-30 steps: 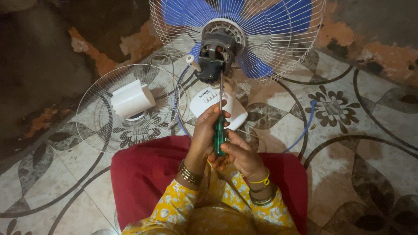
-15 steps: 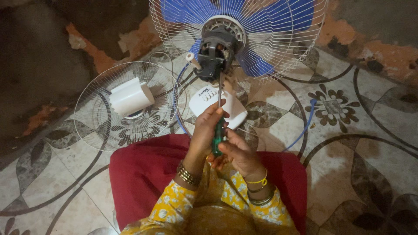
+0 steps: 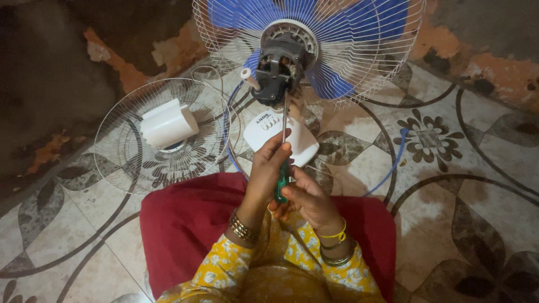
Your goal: The person sits on the floor and uses a green screwdriver to work on the internal components of a blue electric fan. They repeatedly insert the screwdriver into the motor housing, turn it, and adjust wires or parts within the fan's central assembly.
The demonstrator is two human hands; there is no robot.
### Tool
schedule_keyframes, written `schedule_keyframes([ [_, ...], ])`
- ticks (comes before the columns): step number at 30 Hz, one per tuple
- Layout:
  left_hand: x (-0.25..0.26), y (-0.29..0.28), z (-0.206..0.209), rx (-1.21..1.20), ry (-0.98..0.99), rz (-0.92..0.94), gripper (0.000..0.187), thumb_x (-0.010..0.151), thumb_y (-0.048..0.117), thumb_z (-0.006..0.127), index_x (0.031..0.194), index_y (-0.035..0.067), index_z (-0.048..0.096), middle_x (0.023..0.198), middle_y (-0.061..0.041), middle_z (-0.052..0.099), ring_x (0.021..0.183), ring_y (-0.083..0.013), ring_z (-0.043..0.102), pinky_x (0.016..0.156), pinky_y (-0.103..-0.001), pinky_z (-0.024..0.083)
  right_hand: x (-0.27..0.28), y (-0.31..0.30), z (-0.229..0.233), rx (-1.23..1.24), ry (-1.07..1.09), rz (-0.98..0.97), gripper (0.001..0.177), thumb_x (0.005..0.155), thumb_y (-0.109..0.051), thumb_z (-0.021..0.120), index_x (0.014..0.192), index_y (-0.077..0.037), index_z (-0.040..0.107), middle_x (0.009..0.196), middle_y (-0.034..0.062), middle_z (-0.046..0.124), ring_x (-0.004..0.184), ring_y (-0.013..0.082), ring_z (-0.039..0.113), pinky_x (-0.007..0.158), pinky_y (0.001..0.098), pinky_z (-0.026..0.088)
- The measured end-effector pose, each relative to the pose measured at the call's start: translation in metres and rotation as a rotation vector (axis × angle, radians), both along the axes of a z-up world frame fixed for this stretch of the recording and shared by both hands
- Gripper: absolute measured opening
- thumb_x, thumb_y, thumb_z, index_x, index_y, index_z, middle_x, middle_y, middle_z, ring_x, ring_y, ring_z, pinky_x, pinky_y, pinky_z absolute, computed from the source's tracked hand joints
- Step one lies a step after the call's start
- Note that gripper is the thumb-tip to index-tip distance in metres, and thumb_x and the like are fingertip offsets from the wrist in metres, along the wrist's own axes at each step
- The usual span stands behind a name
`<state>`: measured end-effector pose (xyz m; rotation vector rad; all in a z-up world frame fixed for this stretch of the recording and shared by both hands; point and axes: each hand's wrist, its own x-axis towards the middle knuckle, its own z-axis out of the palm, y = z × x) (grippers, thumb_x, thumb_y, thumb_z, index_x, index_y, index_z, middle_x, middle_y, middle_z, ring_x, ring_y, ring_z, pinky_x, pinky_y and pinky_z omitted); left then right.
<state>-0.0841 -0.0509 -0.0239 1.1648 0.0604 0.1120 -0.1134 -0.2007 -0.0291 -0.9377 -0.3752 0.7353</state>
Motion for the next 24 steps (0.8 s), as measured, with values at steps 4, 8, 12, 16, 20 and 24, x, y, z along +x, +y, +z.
schedule_keyframes([
  [4, -0.001, -0.001, 0.002, 0.012, -0.001, 0.025, 0.043, 0.098, 0.022, 0.067, 0.138, 0.004, 0.064, 0.105, 0.0, 0.066, 0.089, -0.0081, 0.058, 0.077, -0.023, 0.05, 0.001, -0.001, 0.0, 0.011, -0.009, -0.003, 0.052, 0.097, -0.028, 0.067, 0.136, -0.004, 0.042, 0.092, 0.0179, 0.074, 0.072, 0.0237, 0.074, 0.061, 0.0308, 0.06],
  [8, 0.001, -0.002, 0.005, -0.002, 0.009, 0.02, 0.042, 0.098, 0.021, 0.067, 0.137, 0.003, 0.065, 0.102, -0.001, 0.067, 0.088, -0.0088, 0.059, 0.076, -0.023, 0.05, 0.001, -0.001, -0.002, 0.011, 0.003, 0.006, 0.051, 0.098, -0.029, 0.066, 0.135, -0.003, 0.042, 0.092, 0.0187, 0.074, 0.072, 0.0243, 0.075, 0.061, 0.0308, 0.059],
  [12, -0.001, -0.003, 0.008, -0.019, 0.056, 0.021, 0.041, 0.098, 0.021, 0.067, 0.136, 0.005, 0.066, 0.097, 0.0, 0.065, 0.083, -0.0107, 0.056, 0.07, -0.024, 0.048, 0.0, 0.0, -0.002, 0.038, -0.001, -0.001, 0.05, 0.1, -0.029, 0.064, 0.137, -0.003, 0.042, 0.094, 0.0194, 0.074, 0.074, 0.024, 0.074, 0.062, 0.0306, 0.059],
  [16, 0.003, 0.001, 0.01, -0.046, 0.015, 0.03, 0.049, 0.1, 0.023, 0.066, 0.142, -0.002, 0.061, 0.112, -0.006, 0.068, 0.092, -0.0123, 0.061, 0.077, -0.024, 0.052, 0.0, 0.001, 0.001, 0.1, 0.007, 0.031, 0.05, 0.101, -0.027, 0.061, 0.141, -0.003, 0.04, 0.1, 0.0224, 0.074, 0.079, 0.0245, 0.074, 0.065, 0.032, 0.06],
  [20, 0.038, 0.014, 0.016, 0.224, -0.025, 0.303, 0.084, 0.088, 0.031, 0.073, 0.155, 0.005, 0.029, 0.132, -0.015, 0.051, 0.102, -0.0206, 0.062, 0.08, -0.031, 0.057, -0.002, 0.002, 0.005, 0.127, 0.021, 0.031, 0.052, 0.103, -0.027, 0.058, 0.145, -0.004, 0.039, 0.106, 0.0234, 0.073, 0.084, 0.0246, 0.074, 0.066, 0.0314, 0.059],
  [24, 0.085, 0.02, 0.025, 0.607, -0.317, 0.567, 0.091, 0.088, 0.033, 0.087, 0.151, -0.001, 0.03, 0.139, -0.02, 0.042, 0.119, -0.0272, 0.058, 0.097, -0.036, 0.055, -0.003, 0.004, 0.008, 0.12, 0.043, 0.037, 0.051, 0.103, -0.026, 0.056, 0.146, -0.005, 0.039, 0.107, 0.0241, 0.072, 0.085, 0.026, 0.074, 0.068, 0.0323, 0.059],
])
